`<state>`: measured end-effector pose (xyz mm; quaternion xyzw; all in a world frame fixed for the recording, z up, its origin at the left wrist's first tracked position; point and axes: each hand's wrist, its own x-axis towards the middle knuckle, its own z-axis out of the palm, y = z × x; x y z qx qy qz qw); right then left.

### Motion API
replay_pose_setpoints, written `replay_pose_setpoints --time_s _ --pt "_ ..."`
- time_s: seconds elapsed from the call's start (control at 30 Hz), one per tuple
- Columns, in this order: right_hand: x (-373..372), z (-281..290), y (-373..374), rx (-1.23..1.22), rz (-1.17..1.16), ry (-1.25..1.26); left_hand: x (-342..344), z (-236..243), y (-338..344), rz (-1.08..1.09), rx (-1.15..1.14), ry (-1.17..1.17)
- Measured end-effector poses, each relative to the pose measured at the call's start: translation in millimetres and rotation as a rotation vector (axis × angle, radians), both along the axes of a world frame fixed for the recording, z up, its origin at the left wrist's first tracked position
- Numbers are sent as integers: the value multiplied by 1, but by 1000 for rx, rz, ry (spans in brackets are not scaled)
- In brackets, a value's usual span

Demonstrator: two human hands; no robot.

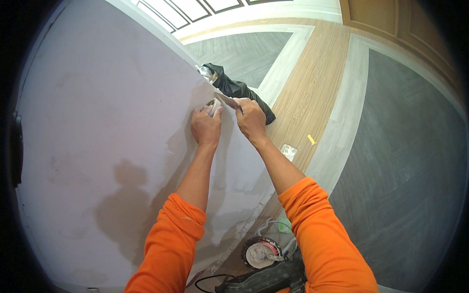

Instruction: The person mixes a white paste in a small bowl, scoops it onto a green plastic sheet, and applies it to a vertical wall using a putty knife. They smooth the compound along a seam and later apply masking tape over the treated area.

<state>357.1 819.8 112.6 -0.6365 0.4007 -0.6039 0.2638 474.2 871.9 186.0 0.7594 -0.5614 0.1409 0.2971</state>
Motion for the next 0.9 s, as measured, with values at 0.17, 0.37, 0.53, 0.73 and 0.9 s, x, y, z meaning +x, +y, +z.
replay_pose_setpoints --time_s 0.17,0.37,0.53,0.73,0.9 --pt "4 -3 -2 35 3 5 -1 3 -1 -2 22 -23" --pt "14 -12 -6 108 14 -49 -4 5 -1 -6 -6 -30" --pt "16 -17 -6 94 -13 -44 -6 11 16 -7 50 -13" --pt "15 -7 -2 61 -63 3 -4 0 52 -57 -50 -188" --pt "20 -3 0 67 -74 28 11 6 95 11 138 -87"
